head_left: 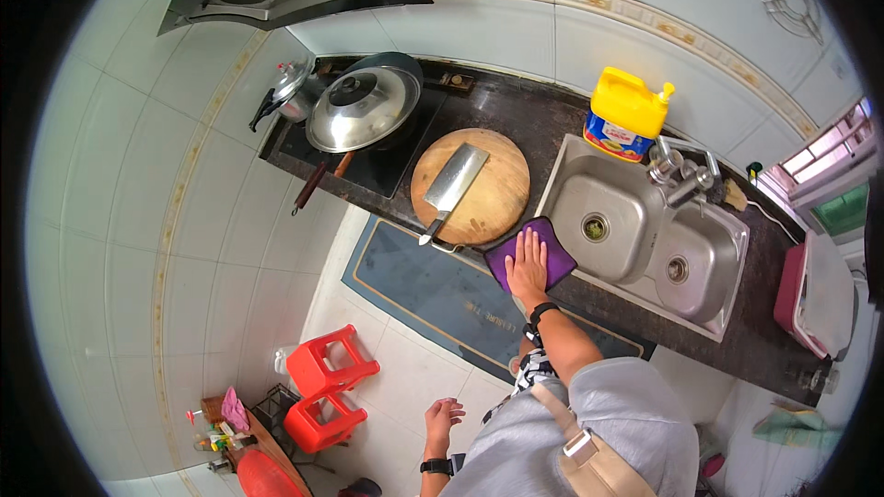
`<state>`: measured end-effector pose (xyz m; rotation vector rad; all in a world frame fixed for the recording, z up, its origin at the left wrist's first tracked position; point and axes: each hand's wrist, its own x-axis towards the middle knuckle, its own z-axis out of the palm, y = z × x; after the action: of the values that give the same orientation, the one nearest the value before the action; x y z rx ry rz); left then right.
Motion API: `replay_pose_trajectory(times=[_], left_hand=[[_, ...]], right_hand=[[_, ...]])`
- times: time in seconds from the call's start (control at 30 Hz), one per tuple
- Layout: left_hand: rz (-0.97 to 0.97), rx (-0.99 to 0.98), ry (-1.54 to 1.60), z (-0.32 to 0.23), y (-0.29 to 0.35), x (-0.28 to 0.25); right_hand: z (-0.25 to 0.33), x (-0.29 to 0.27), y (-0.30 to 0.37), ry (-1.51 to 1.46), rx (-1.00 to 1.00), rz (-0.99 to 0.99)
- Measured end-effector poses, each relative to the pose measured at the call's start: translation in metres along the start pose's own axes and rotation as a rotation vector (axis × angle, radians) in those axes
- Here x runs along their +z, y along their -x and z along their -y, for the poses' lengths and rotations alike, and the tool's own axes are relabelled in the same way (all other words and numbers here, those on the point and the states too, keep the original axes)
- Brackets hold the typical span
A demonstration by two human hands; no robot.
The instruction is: Washing a wok in the sink and wiping down the kitchen countertop.
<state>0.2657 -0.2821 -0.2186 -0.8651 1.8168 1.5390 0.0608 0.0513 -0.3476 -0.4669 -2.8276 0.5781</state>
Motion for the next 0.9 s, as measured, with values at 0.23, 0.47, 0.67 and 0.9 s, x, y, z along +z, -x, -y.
replay_pose_trajectory(times=[0.23,0.47,0.67,0.9], left_hand=[[0.01,-0.086,-0.071,-0.069,-0.053,-0.006],[0.013,-0.113,-0.099,-0.117,-0.097,0.005],[0.082,-0.174,-0.115,-0.145,-0.144,-0.024],[-0.126,-0.032,0.065,-0.181,-0.159,-0.123]], right_hand=[[-0.035,0.004,-0.105,-0.043,0.241,-0.132],[-0.103,0.006,-0.238,0.128,0.03,0.013],[-0.116,0.031,-0.38,0.104,0.074,0.291],[-0.018,0.02,-0.432,0.162,0.27,0.61]])
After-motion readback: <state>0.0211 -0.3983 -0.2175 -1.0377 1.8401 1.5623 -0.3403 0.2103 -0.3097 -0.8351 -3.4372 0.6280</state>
